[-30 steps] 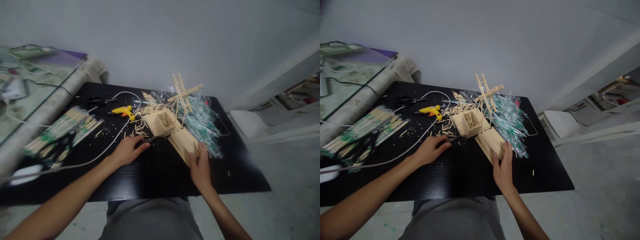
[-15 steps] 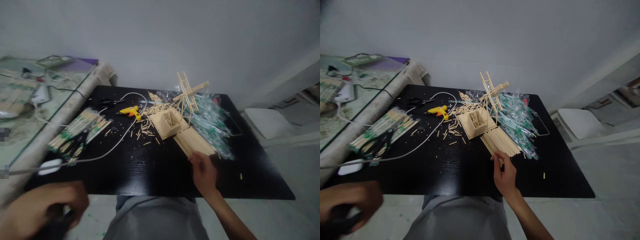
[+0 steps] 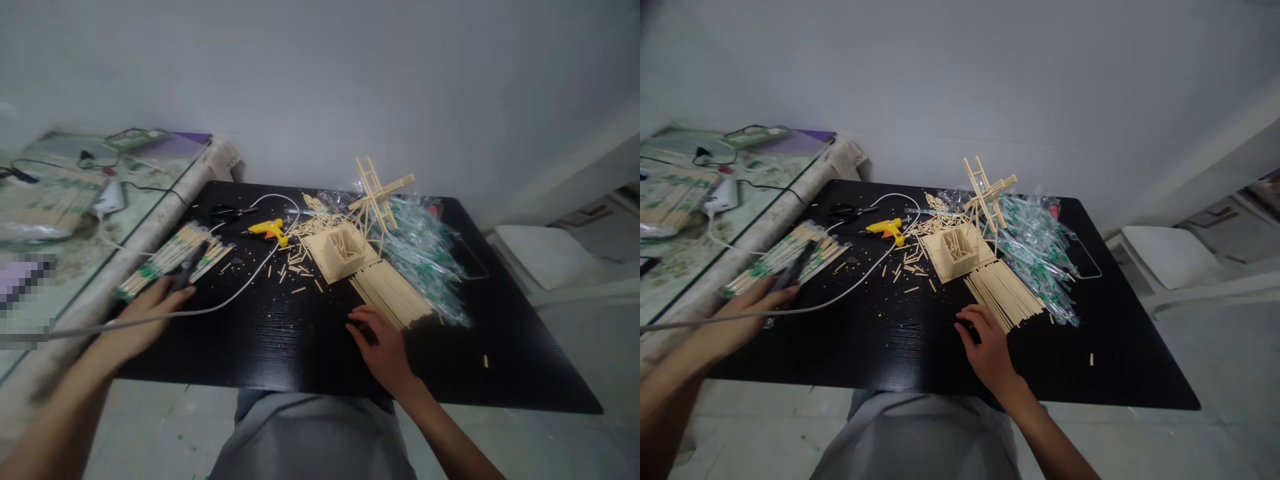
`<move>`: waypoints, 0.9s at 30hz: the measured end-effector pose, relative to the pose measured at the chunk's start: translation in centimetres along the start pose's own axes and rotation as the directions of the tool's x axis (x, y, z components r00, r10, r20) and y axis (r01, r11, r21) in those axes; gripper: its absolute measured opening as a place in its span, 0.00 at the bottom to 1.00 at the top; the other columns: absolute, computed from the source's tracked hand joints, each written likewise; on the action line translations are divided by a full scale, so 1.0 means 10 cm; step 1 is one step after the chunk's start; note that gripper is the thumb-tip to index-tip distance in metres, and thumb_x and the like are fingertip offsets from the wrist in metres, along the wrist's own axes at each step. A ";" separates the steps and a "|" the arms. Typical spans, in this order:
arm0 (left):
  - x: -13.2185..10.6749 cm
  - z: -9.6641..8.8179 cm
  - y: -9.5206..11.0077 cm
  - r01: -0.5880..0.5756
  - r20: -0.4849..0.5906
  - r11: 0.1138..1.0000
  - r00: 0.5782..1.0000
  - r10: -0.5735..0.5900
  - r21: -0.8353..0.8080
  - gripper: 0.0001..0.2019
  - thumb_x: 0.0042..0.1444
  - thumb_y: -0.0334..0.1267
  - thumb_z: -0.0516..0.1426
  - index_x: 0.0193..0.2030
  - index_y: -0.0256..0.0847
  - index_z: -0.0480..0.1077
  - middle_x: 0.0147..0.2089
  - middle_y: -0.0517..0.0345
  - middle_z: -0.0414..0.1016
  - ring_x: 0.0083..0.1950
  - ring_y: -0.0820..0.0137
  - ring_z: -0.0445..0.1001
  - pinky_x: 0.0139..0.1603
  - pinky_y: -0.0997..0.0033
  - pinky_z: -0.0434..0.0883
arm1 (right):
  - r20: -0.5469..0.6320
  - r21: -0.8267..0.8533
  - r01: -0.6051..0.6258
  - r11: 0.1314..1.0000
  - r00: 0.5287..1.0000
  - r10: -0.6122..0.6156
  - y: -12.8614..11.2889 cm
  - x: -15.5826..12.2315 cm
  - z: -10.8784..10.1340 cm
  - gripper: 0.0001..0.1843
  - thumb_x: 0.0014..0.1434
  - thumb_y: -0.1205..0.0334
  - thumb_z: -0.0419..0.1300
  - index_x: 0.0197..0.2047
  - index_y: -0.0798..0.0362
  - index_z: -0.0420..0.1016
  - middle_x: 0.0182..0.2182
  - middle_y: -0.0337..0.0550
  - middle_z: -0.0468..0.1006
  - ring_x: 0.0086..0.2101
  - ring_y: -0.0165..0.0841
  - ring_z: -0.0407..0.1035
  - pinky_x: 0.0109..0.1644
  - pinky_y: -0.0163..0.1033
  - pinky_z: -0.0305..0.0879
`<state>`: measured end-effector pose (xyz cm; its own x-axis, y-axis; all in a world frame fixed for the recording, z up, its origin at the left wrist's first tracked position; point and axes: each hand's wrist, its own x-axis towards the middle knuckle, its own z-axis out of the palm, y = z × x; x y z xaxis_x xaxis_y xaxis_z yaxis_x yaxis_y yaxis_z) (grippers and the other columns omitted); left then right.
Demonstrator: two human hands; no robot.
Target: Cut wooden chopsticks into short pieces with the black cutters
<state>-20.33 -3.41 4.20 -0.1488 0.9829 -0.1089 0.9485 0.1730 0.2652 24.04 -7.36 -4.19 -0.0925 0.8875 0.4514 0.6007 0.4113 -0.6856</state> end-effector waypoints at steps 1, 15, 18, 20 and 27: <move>0.05 0.05 0.16 0.056 0.024 0.998 0.998 -0.056 -0.014 0.34 0.62 0.63 0.43 0.58 0.35 0.68 0.54 0.38 0.78 0.56 0.41 0.77 0.57 0.42 0.73 | 0.007 0.006 -0.005 1.000 1.000 0.005 0.00 0.00 0.01 0.05 0.68 0.63 0.61 0.44 0.48 0.79 0.43 0.47 0.81 0.37 0.36 0.78 0.38 0.40 0.78; 0.14 0.49 1.05 0.008 -0.020 0.937 1.000 -0.001 0.350 0.39 0.64 0.66 0.44 0.62 0.31 0.66 0.59 0.23 0.70 0.59 0.33 0.72 0.53 0.38 0.70 | 0.059 0.023 0.040 0.999 0.997 -0.041 0.00 0.00 0.02 0.06 0.68 0.68 0.59 0.42 0.49 0.77 0.36 0.44 0.82 0.35 0.37 0.78 0.38 0.40 0.77; 0.19 0.47 1.01 -0.004 -0.013 0.947 1.000 0.009 0.322 0.43 0.61 0.71 0.42 0.61 0.32 0.68 0.57 0.25 0.71 0.59 0.34 0.73 0.55 0.41 0.70 | 0.081 0.023 0.045 0.999 0.996 -0.047 0.00 0.00 0.02 0.07 0.68 0.68 0.58 0.42 0.49 0.77 0.36 0.44 0.82 0.34 0.37 0.78 0.38 0.40 0.78; 0.25 0.42 0.95 -0.001 -0.023 0.953 1.000 0.009 0.304 0.41 0.62 0.70 0.41 0.59 0.33 0.70 0.56 0.27 0.72 0.57 0.36 0.75 0.55 0.43 0.71 | 0.094 0.029 0.046 0.999 0.994 -0.048 -0.01 0.00 0.02 0.07 0.68 0.68 0.58 0.43 0.49 0.77 0.36 0.44 0.82 0.34 0.37 0.78 0.39 0.40 0.78; 0.59 0.20 0.52 -0.025 -0.046 0.952 0.998 0.041 0.306 0.21 0.64 0.45 0.46 0.48 0.34 0.74 0.49 0.28 0.78 0.48 0.44 0.79 0.47 0.49 0.73 | 0.096 0.028 0.050 0.998 0.994 -0.053 -0.02 0.00 0.03 0.08 0.67 0.70 0.58 0.42 0.49 0.77 0.36 0.43 0.82 0.34 0.36 0.79 0.40 0.40 0.78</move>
<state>-15.72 3.19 3.05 -0.1223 0.9910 -0.0537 0.9920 0.1204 -0.0378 23.68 -7.32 -4.24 -0.1997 0.8803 0.4304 0.5725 0.4613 -0.6778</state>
